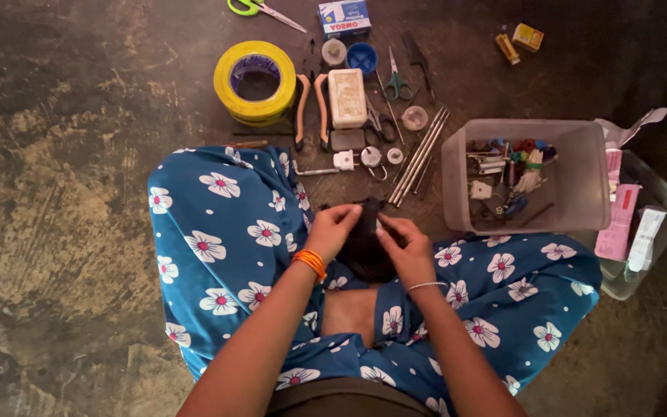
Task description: The person sits on the floor and uses a metal rod to manipulate a dark object, then picks up small white plastic components from a container and attaches them to the object. The person continues to handle the components and the object throughout the clip.
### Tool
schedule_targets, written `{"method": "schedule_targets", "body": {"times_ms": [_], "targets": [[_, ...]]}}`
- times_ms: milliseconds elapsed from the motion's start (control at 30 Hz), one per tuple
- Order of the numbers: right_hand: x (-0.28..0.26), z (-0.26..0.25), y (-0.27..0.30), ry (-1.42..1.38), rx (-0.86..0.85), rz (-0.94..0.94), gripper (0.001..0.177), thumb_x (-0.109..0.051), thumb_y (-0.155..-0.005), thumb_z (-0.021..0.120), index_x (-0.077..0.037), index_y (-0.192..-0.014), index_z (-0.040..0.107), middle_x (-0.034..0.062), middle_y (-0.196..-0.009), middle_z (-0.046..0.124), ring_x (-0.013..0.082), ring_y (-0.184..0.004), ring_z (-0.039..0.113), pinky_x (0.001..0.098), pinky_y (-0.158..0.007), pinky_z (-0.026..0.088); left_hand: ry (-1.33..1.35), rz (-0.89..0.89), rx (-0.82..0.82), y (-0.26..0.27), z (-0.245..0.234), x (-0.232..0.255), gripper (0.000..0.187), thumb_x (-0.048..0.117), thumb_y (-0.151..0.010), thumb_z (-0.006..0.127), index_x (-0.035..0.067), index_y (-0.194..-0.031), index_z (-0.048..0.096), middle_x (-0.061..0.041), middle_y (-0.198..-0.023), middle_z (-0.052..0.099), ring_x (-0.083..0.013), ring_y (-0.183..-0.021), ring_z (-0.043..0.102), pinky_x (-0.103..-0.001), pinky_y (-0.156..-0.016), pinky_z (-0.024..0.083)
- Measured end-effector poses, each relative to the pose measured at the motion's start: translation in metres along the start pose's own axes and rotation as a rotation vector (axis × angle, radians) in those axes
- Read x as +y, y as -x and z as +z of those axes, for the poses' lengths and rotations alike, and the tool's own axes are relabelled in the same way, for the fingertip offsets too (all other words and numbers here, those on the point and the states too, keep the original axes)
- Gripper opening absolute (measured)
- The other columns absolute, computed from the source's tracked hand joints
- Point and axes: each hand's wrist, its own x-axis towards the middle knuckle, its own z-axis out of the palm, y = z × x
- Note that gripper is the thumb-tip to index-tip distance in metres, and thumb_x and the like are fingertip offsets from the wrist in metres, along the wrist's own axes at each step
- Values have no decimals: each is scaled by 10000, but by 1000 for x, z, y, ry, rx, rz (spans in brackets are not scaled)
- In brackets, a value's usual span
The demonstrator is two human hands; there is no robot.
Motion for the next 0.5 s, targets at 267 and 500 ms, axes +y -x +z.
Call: {"method": "schedule_targets", "body": {"times_ms": [267,500], "targets": [[15,-3,-10,-133,79,118,340,-145,-919,732,5,-1225,722,79,-1082,762,147,-941,715,272,-843,564,7,-237,-81,-11,-5,-33,336,311,-1017,631,52,-1189,761,1,-950,739,-100,-792,597,-281,-699,488],[40,-13,-15,-599,80,405,354,-118,-989,617,36,-1307,643,98,-1091,736,181,-903,720,333,-798,636,232,-30,115,-12,-3,-22,291,278,-984,671,52,-1147,752,-26,-994,769,-100,-872,686,-273,-794,554]]}}
